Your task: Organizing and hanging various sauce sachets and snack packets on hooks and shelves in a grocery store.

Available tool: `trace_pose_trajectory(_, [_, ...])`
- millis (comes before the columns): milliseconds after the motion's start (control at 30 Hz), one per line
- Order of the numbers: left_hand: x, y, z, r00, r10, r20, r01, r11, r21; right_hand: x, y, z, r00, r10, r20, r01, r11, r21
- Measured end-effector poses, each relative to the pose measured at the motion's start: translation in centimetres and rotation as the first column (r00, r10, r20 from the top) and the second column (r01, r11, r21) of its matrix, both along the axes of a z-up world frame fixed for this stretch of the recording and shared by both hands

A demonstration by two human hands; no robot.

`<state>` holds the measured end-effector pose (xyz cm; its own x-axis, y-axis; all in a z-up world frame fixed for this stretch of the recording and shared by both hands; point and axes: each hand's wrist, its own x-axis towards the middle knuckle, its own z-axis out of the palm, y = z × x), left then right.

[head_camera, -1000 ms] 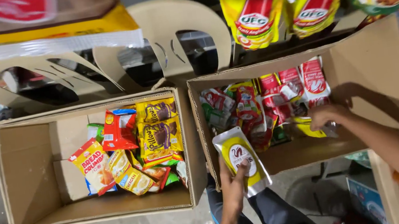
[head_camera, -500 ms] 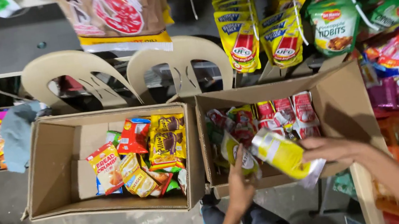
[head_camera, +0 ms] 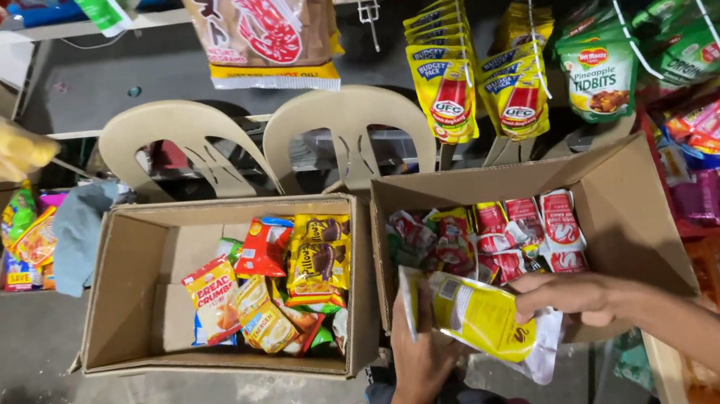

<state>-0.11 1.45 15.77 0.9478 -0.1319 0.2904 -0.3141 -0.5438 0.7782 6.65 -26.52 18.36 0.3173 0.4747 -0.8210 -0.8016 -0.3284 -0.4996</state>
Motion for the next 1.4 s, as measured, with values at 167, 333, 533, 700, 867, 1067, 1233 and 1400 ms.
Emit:
trace_pose_trajectory(167, [-0.4, 2.5, -3.6, 0.989, -0.078, 0.124, 0.066, 0.993, 0.102, 0.3, 0.0, 0.0, 0.998, 0.053, 0.023, -0.051, 0.995, -0.089])
trace_pose_trajectory(333, [0.1, 3.9, -1.1, 0.971, -0.164, 0.176, 0.129, 0.972, 0.194, -0.4, 3.4, 3.4, 0.992, -0.098, -0.083, 0.091, 0.992, -0.088])
trace_pose_trajectory(533, [0.6, 5.7, 1.0, 0.902, -0.302, 0.309, 0.213, 0.933, 0.289, -1.3, 2.4, -3.4, 0.946, -0.179, -0.27, 0.198, 0.979, 0.044])
trace_pose_trajectory(700, [0.1, 5.3, 2.9, 0.872, -0.401, 0.28, 0.321, 0.901, 0.291, 0.3, 6.5, 4.6, 0.944, -0.092, -0.318, 0.106, 0.994, 0.027])
trace_pose_trajectory(867, [-1.7, 3.9, 1.9, 0.985, -0.115, 0.127, 0.133, 0.981, -0.139, 0.7, 7.9, 7.9, 0.965, -0.073, -0.251, 0.106, 0.987, 0.123])
trace_pose_trajectory(1067, [-0.8, 4.1, -2.2, 0.848, 0.027, -0.529, -0.462, 0.525, -0.715, -1.8, 8.1, 6.4, 0.992, -0.122, -0.027, 0.124, 0.98, 0.158])
trace_pose_trajectory(1233, [-0.7, 7.1, -8.8, 0.783, 0.011, -0.622, -0.581, 0.369, -0.725, -6.2, 12.8, -1.0, 0.43, 0.088, 0.899, -0.05, 0.996, -0.074])
trace_pose_trajectory(1400, [-2.5, 11.4, -6.4, 0.804, 0.074, -0.59, -0.578, 0.329, -0.747, -7.9, 23.7, 5.9, -0.002, 0.559, 0.829, 0.031, 0.829, -0.559])
